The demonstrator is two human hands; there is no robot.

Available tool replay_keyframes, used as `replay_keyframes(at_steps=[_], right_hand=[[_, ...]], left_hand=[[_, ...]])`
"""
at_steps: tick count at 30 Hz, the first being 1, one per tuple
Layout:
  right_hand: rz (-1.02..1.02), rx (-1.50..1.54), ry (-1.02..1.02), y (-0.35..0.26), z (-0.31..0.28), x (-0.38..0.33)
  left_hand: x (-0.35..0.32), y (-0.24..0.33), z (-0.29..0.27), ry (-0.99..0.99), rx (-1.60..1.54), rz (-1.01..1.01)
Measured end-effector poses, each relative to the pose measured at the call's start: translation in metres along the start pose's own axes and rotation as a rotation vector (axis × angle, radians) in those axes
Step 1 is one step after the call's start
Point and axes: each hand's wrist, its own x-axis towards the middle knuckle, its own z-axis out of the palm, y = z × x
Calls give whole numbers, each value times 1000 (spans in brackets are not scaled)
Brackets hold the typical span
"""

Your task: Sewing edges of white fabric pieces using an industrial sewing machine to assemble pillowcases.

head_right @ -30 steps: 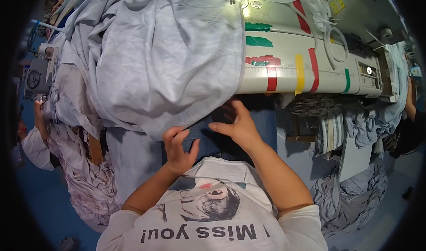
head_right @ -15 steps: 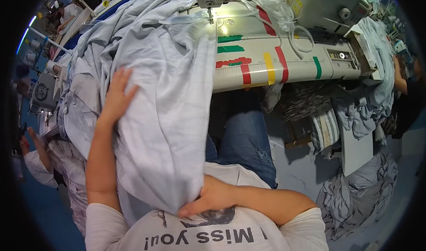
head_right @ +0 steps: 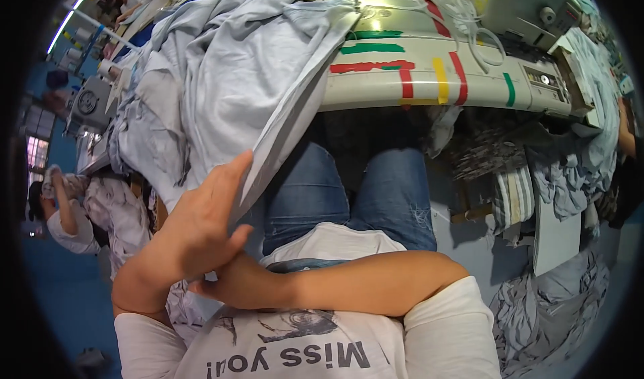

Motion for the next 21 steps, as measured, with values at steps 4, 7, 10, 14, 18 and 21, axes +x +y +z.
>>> replay_keyframes(at_steps=[4, 7, 10, 14, 18, 21], right_hand=[[-42, 109, 109, 27, 30, 12], [-10, 55, 49, 22, 28, 16], [-58, -41, -9, 18, 26, 17], [80, -2, -29, 15, 27, 15], [125, -105, -167, 10, 19, 10], [78, -246, -237, 6, 5, 10]], left_hand=[[-16, -18, 13, 144, 73, 50], [-22, -23, 14, 271, 19, 14], [-29, -30, 15, 222, -100, -98], [-38, -36, 19, 193, -170, -93], [-44, -34, 16, 168, -115, -139], [-49, -50, 30, 300, -133, -140]])
